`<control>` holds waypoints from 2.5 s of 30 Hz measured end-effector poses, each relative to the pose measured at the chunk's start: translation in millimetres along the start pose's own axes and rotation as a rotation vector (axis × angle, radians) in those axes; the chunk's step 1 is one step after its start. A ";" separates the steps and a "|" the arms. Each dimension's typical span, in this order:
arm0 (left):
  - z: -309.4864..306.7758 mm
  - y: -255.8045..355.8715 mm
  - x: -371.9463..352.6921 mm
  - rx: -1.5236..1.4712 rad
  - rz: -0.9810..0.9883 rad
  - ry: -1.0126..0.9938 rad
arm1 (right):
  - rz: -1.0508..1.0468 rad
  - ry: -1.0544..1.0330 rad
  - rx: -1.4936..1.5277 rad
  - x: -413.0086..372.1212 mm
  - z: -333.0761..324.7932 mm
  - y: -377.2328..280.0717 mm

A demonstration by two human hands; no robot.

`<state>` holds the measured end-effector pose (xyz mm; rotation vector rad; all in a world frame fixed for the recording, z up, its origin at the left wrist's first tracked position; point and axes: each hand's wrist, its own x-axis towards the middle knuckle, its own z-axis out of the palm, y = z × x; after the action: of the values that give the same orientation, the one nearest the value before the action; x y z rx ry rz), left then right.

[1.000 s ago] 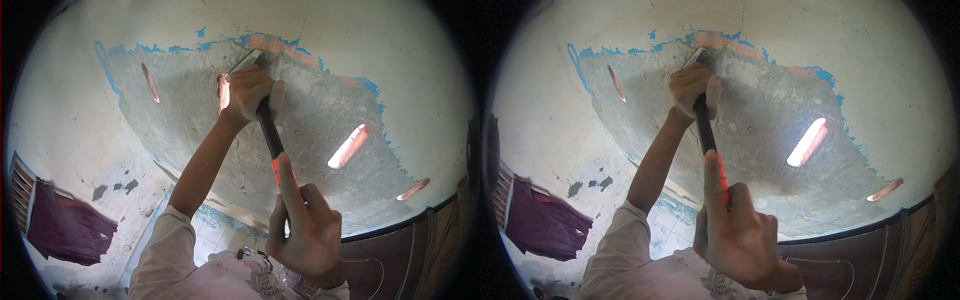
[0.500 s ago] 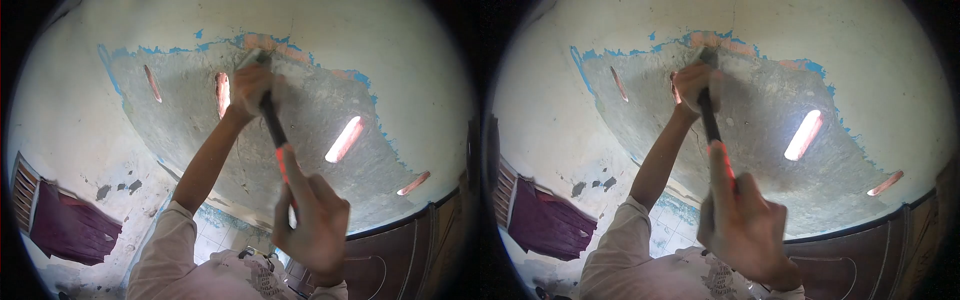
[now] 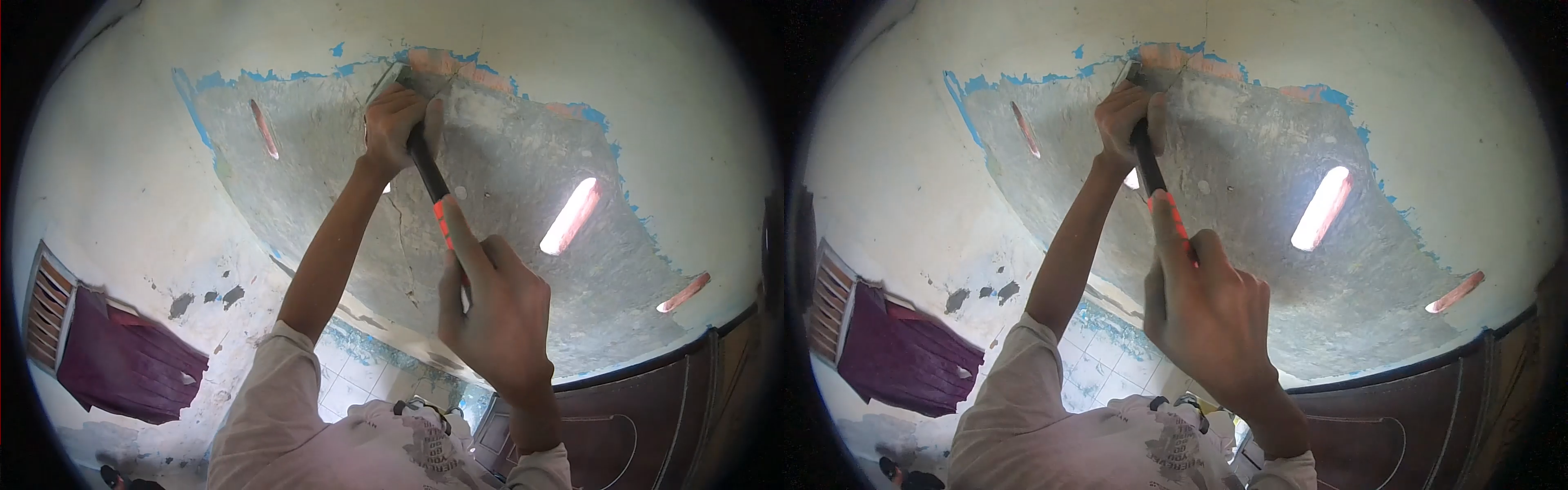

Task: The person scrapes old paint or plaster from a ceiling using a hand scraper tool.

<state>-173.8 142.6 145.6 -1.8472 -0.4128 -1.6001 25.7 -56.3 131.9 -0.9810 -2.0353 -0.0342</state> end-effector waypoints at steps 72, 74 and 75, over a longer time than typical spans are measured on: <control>-32.7 94.9 14.1 -1.458 -1.718 0.560 | 0.334 -0.154 0.832 -43.4 54.5 -29.6; -32.0 94.1 4.2 -1.455 -1.694 0.478 | 0.391 -0.175 0.897 -43.2 47.4 -29.1; -29.4 98.4 5.2 -1.427 -1.706 0.482 | 0.414 -0.186 0.928 -43.3 42.6 -28.7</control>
<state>-134.1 49.8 125.6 -1.5365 -0.8135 -4.2114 -8.0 -88.1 83.2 -0.7689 -1.6489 1.1464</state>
